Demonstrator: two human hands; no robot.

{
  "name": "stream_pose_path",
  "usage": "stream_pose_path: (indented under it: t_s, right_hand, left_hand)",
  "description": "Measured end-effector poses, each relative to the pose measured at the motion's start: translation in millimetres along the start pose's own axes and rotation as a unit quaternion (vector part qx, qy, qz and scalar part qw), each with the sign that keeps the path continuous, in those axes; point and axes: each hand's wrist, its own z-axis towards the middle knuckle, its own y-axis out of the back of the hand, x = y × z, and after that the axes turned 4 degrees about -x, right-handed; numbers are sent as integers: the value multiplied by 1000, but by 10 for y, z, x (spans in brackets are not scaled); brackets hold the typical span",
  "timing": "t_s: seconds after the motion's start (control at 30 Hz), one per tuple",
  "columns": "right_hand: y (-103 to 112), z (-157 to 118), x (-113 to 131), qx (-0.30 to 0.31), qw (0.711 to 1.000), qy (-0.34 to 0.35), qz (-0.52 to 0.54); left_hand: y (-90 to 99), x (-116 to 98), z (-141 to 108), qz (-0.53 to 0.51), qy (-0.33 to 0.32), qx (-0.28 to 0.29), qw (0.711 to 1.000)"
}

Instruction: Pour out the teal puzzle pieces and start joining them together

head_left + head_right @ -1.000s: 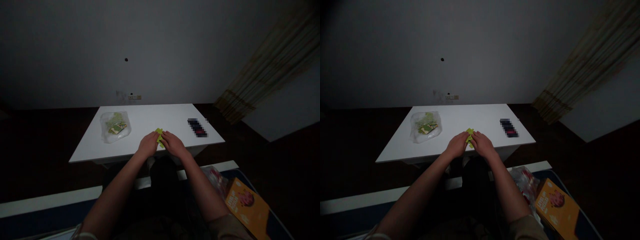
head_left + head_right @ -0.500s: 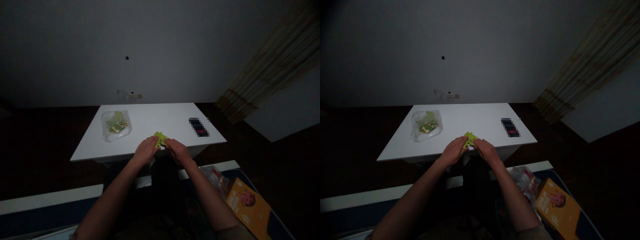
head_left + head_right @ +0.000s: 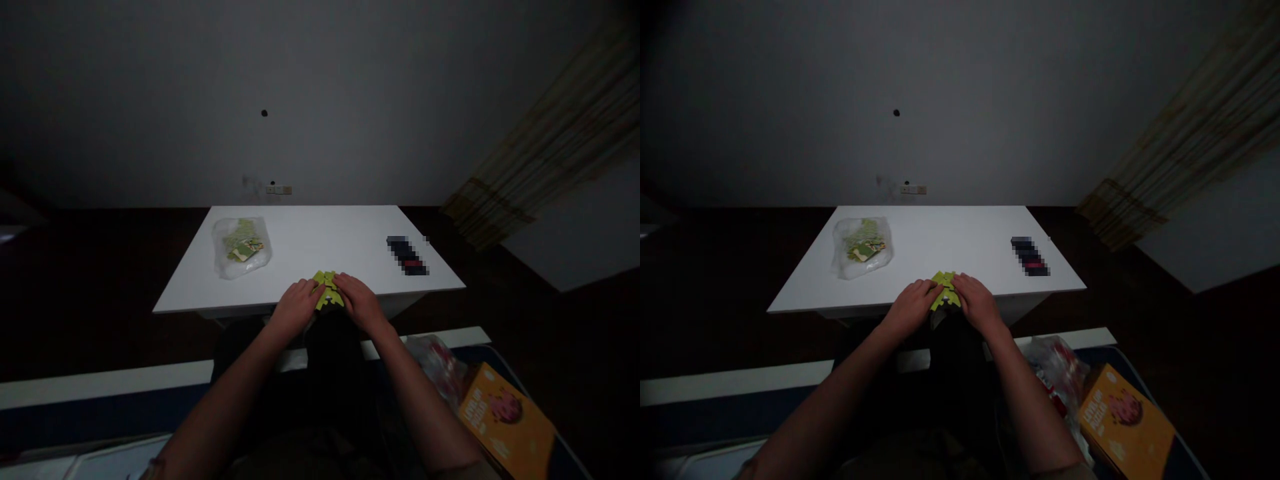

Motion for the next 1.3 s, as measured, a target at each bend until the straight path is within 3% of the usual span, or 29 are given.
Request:
stream_pose_path:
  t_s: [0.33,0.43,0.57,0.73,0.9,1.0,1.1,1.2,1.27,1.3]
  right_hand:
    - [242,-65,72,60,998,31,-4]
    - [253,-73,39,52,998,22,2]
    - [184,-37,30,-31,997,-61,35]
    - [115,76,38,-172,959,-216,60]
    - [68,196,-86,-239,932,-251,107]
    - [29,235,-152,-252,922,-264,133]
    - [-15,251,-139,-256,913,-264,176]
    - [-103,271,-8,-251,902,-262,235]
    - [-220,299,151,-239,898,-260,261]
    - [-298,318,249,-232,900,-256,266]
  left_hand:
    - [126,-61,66,-29,11,-1,1000]
    - [89,-31,77,-51,18,-10,998]
    - [-53,30,135,-128,5,-49,990]
    - [-171,3,266,-160,4,-57,985]
    - [-141,-75,270,-105,-39,-36,993]
    - [-130,-58,236,-161,-29,-49,985]
    - [-128,-4,230,-340,42,-112,933]
    - [-116,28,242,-549,153,-189,800]
    - [-102,17,247,-656,196,-200,701]
    - [-94,4,247,-693,199,-195,665]
